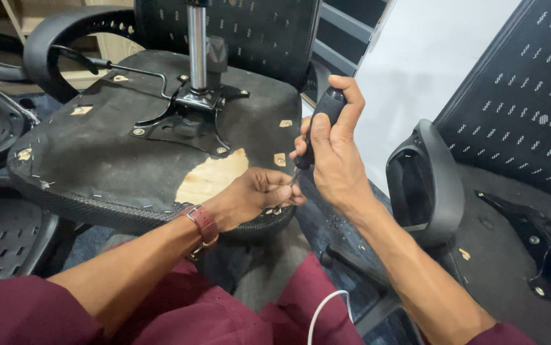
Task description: The person uses a screwdriver to remove screws from the underside of an office chair seat. The chair is upside down, and the person works methodically to loosen and remove fasteners from the seat base.
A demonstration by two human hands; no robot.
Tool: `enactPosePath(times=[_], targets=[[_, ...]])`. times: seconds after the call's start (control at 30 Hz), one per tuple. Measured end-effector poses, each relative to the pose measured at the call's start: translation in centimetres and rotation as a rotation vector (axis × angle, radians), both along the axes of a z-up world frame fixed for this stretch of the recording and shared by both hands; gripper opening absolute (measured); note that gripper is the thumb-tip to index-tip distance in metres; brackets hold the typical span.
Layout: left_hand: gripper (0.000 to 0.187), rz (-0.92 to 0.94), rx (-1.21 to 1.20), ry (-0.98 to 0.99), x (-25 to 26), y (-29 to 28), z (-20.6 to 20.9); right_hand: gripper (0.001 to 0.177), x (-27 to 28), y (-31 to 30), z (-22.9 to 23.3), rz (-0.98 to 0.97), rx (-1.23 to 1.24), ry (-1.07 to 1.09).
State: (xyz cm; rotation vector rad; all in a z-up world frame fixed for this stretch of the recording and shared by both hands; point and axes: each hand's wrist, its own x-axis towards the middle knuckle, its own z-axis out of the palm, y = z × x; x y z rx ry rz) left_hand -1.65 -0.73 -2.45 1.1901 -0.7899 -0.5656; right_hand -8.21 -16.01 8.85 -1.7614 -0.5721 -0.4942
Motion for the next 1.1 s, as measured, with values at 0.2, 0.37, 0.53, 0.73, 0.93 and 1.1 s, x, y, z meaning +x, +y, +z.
enactPosePath(times=[0.2, 0.37, 0.53, 0.73, 0.93, 1.1], targets=[[0.020, -0.021, 0.016, 0.013, -0.4, 0.1, 0.6, 0.045, -0.1, 0.0, 0.6, 0.016, 0.002, 0.049], [0.021, -0.014, 0.018, 0.022, -1.3, 0.0, 0.7, 0.046, -0.7, 0.0, 1.1, 0.036, 0.024, 0.103], [0.024, -0.015, 0.000, 0.045, -2.7, -0.5, 0.2, 0.047, -1.4, 0.1, 1.5, 0.019, 0.025, 0.155], [0.025, -0.050, -0.011, 0.087, -3.8, -0.1, 0.5, 0.047, -2.0, 0.5, 2.2, 0.013, 0.056, 0.221], [0.028, -0.018, 0.020, 0.033, -3.3, 0.0, 0.4, 0.048, -2.7, -0.2, 3.1, 0.015, 0.004, 0.190], [0.030, -0.076, 0.047, -0.175, -2.4, 0.5, 1.6, 0.052, -3.8, -1.4, 4.1, -0.076, -0.048, 0.191]])
